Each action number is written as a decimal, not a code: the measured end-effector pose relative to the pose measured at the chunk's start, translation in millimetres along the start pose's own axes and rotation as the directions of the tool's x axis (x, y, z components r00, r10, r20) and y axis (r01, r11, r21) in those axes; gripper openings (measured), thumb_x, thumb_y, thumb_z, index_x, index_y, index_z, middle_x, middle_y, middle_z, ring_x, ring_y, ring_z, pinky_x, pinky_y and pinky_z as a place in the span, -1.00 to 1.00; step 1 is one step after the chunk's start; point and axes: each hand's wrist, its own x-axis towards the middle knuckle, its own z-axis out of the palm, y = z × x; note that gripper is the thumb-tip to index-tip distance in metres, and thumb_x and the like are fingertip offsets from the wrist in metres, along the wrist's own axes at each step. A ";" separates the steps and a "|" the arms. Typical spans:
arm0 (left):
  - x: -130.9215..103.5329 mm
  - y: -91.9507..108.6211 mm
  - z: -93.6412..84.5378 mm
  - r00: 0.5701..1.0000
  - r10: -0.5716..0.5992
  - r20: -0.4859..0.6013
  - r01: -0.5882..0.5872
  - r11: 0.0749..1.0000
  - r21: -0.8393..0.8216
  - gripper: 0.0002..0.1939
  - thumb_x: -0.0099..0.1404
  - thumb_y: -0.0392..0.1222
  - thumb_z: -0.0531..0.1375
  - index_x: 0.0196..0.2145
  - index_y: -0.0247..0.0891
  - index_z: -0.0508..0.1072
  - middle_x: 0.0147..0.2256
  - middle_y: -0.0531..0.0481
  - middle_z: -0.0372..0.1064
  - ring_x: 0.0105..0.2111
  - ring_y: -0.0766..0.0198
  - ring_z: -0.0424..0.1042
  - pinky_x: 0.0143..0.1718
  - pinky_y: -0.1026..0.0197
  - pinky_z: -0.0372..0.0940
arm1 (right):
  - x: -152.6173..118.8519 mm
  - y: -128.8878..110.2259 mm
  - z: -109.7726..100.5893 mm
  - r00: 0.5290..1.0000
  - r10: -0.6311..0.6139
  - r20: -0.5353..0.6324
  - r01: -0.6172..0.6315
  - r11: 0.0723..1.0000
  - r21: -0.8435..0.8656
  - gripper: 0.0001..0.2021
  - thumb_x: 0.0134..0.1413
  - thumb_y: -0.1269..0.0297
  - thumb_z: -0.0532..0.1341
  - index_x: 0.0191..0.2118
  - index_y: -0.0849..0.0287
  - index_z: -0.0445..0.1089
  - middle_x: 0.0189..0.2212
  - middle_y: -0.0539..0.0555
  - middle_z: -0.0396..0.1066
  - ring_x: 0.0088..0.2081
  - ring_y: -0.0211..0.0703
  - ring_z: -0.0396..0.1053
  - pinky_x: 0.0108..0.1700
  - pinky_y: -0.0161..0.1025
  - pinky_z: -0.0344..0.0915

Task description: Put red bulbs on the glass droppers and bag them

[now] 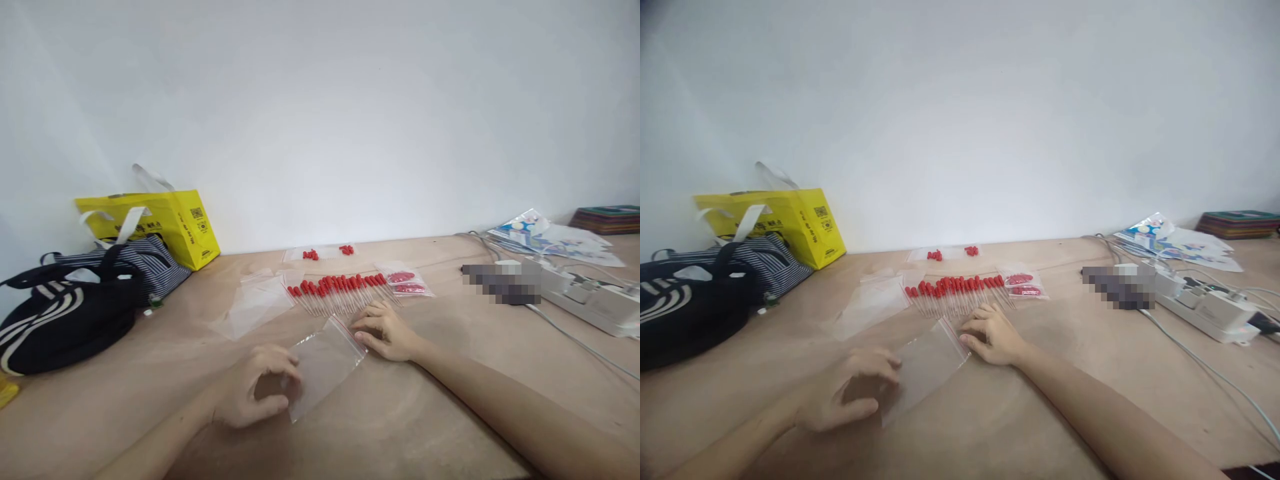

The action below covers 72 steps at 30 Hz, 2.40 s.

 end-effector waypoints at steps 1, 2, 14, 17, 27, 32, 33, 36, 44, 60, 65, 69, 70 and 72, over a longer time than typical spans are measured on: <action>4.0 0.3 0.2 0.998 -0.057 -0.001 0.057 0.998 0.013 -0.70 0.12 -0.05 0.09 -0.19 -0.15 0.40 -0.16 -0.05 0.38 -0.08 0.14 0.29 -0.05 0.10 0.20 | 0.1 -0.9 0.2 1.000 -0.010 0.004 0.010 1.000 0.021 -0.80 0.06 0.27 0.08 -0.22 0.11 0.38 -0.34 0.06 0.37 -0.28 -0.18 0.24 -0.21 -0.15 0.12; 8.7 2.0 2.9 0.988 -0.151 -0.034 0.153 0.987 0.047 -0.67 0.14 -0.02 0.08 -0.16 -0.16 0.39 -0.10 -0.06 0.34 -0.04 0.12 0.25 -0.01 0.06 0.16 | 0.0 -1.7 0.5 1.000 -0.020 0.008 0.020 0.999 0.040 -0.81 0.05 0.28 0.08 -0.22 0.11 0.38 -0.35 0.06 0.37 -0.29 -0.18 0.24 -0.21 -0.16 0.12; 39.3 -3.4 35.6 0.966 -0.242 0.094 0.237 0.970 0.054 -0.17 0.13 0.16 0.04 0.19 -0.23 -0.28 0.20 -0.19 -0.27 0.16 -0.03 -0.19 0.10 -0.11 -0.12 | -1.4 -11.5 6.0 0.973 -0.211 0.089 0.199 0.971 0.134 -0.80 -0.05 0.45 0.07 -0.30 0.14 0.38 -0.26 0.09 0.37 -0.21 -0.16 0.28 -0.15 -0.16 0.19; 40.4 -6.5 32.4 0.969 -0.232 0.081 0.229 0.972 0.052 -0.17 0.12 0.16 0.06 0.19 -0.23 -0.25 0.19 -0.19 -0.22 0.15 -0.03 -0.14 0.10 -0.10 -0.10 | -0.1 -14.8 4.1 0.950 -0.262 0.168 0.238 0.960 0.151 -0.69 -0.05 0.48 0.03 -0.16 0.15 0.34 -0.19 0.10 0.36 -0.10 -0.16 0.25 -0.05 -0.15 0.14; 37.4 -10.5 31.2 0.966 -0.236 0.105 0.232 0.972 0.047 -0.21 0.16 0.11 0.04 0.19 -0.18 -0.28 0.18 -0.16 -0.17 0.14 -0.02 -0.10 0.08 -0.10 -0.08 | 4.1 -20.2 -3.8 0.919 -0.270 0.286 0.225 0.957 0.182 -0.64 0.02 0.41 0.05 -0.05 -0.03 0.28 0.11 0.07 0.04 0.11 -0.15 0.01 0.06 -0.07 -0.03; 37.6 -16.5 30.8 0.970 -0.235 0.067 0.237 0.971 -0.015 -0.34 0.20 0.03 0.02 0.18 -0.14 -0.16 0.16 -0.08 -0.08 0.12 0.06 -0.04 0.09 -0.04 -0.04 | 0.8 -11.3 -2.7 0.971 -0.152 0.184 0.067 0.913 0.402 -0.67 0.06 0.37 0.03 -0.03 0.03 0.27 0.04 0.09 0.17 -0.01 -0.18 0.19 -0.04 -0.19 0.15; 38.0 -16.6 30.8 0.968 -0.244 0.058 0.246 0.969 -0.028 -0.36 0.20 0.01 0.03 0.17 -0.14 -0.14 0.15 -0.07 -0.05 0.12 0.08 -0.01 0.09 -0.02 -0.03 | 0.5 -7.5 -2.1 0.984 -0.099 0.149 0.029 0.911 0.412 -0.67 0.05 0.35 0.05 -0.03 0.06 0.27 -0.02 0.10 0.23 -0.06 -0.18 0.24 -0.09 -0.21 0.20; 39.3 -15.9 30.7 0.961 -0.274 0.046 0.276 0.960 -0.053 -0.38 0.20 0.00 0.03 0.16 -0.15 -0.10 0.13 -0.06 0.01 0.10 0.11 0.04 0.08 0.01 0.01 | 4.9 6.6 -0.6 0.993 0.121 -0.001 -0.115 0.943 0.311 -0.76 0.01 0.32 0.09 -0.18 0.13 0.37 -0.29 0.08 0.39 -0.28 -0.20 0.34 -0.26 -0.26 0.26; 39.5 -17.7 32.2 0.970 -0.241 0.011 0.241 0.970 -0.035 -0.43 0.20 0.01 0.03 0.13 -0.13 -0.02 0.11 -0.07 0.04 0.07 0.06 0.07 0.04 -0.03 0.05 | 66.0 22.9 10.4 0.797 0.594 -0.112 -0.602 0.797 -0.053 -0.89 -0.12 0.25 0.15 -0.52 0.16 0.34 -0.50 0.02 0.41 -0.44 -0.21 0.35 -0.41 -0.31 0.20; 38.5 -16.5 29.2 0.979 -0.206 -0.007 0.205 0.977 -0.054 -0.47 0.20 -0.01 0.04 0.10 -0.13 0.04 0.07 -0.06 0.11 0.03 0.07 0.13 0.02 -0.01 0.09 | 135.3 23.6 35.9 0.547 0.826 -0.134 -0.836 0.549 -0.023 -0.82 -0.24 0.24 0.20 -0.48 0.27 0.38 -0.41 0.28 0.42 -0.25 0.11 0.36 -0.30 -0.12 0.21; 38.7 -14.8 28.8 0.974 -0.225 -0.005 0.224 0.973 -0.044 -0.46 0.19 -0.01 0.04 0.10 -0.15 0.04 0.07 -0.09 0.12 0.02 0.07 0.14 0.01 -0.03 0.09 | 118.5 30.0 14.8 0.645 0.752 -0.138 -0.719 0.658 0.226 -0.77 -0.09 0.17 0.10 -0.58 0.21 0.26 -0.57 0.09 0.37 -0.43 -0.14 0.35 -0.37 -0.27 0.21; 39.7 -13.1 29.7 0.973 -0.231 -0.028 0.229 0.972 -0.047 -0.46 0.18 -0.03 0.05 0.09 -0.16 0.05 0.07 -0.08 0.12 0.02 0.07 0.14 0.02 -0.01 0.09 | 77.3 28.5 -0.9 0.693 0.683 -0.230 -0.560 0.711 0.425 -0.71 0.05 0.06 -0.07 -0.45 0.18 0.15 -0.60 -0.01 0.28 -0.52 -0.27 0.28 -0.45 -0.33 0.21; 40.1 -12.5 29.9 0.972 -0.235 -0.027 0.234 0.971 -0.044 -0.46 0.18 -0.04 0.05 0.09 -0.17 0.05 0.07 -0.08 0.11 0.03 0.07 0.13 0.02 -0.01 0.08 | 65.2 26.6 -2.3 0.691 0.677 -0.253 -0.532 0.713 0.456 -0.71 0.05 0.04 -0.09 -0.41 0.18 0.13 -0.61 -0.04 0.25 -0.54 -0.29 0.26 -0.47 -0.33 0.21; 40.6 -11.5 30.5 0.968 -0.249 -0.021 0.249 0.968 -0.034 -0.46 0.18 -0.04 0.05 0.10 -0.19 0.04 0.08 -0.10 0.10 0.03 0.06 0.12 0.03 -0.02 0.08 | 43.0 22.0 -2.2 0.671 0.669 -0.320 -0.377 0.679 0.629 -0.68 -0.01 -0.01 0.00 -0.29 0.15 0.07 -0.64 -0.11 0.20 -0.58 -0.30 0.22 -0.51 -0.34 0.19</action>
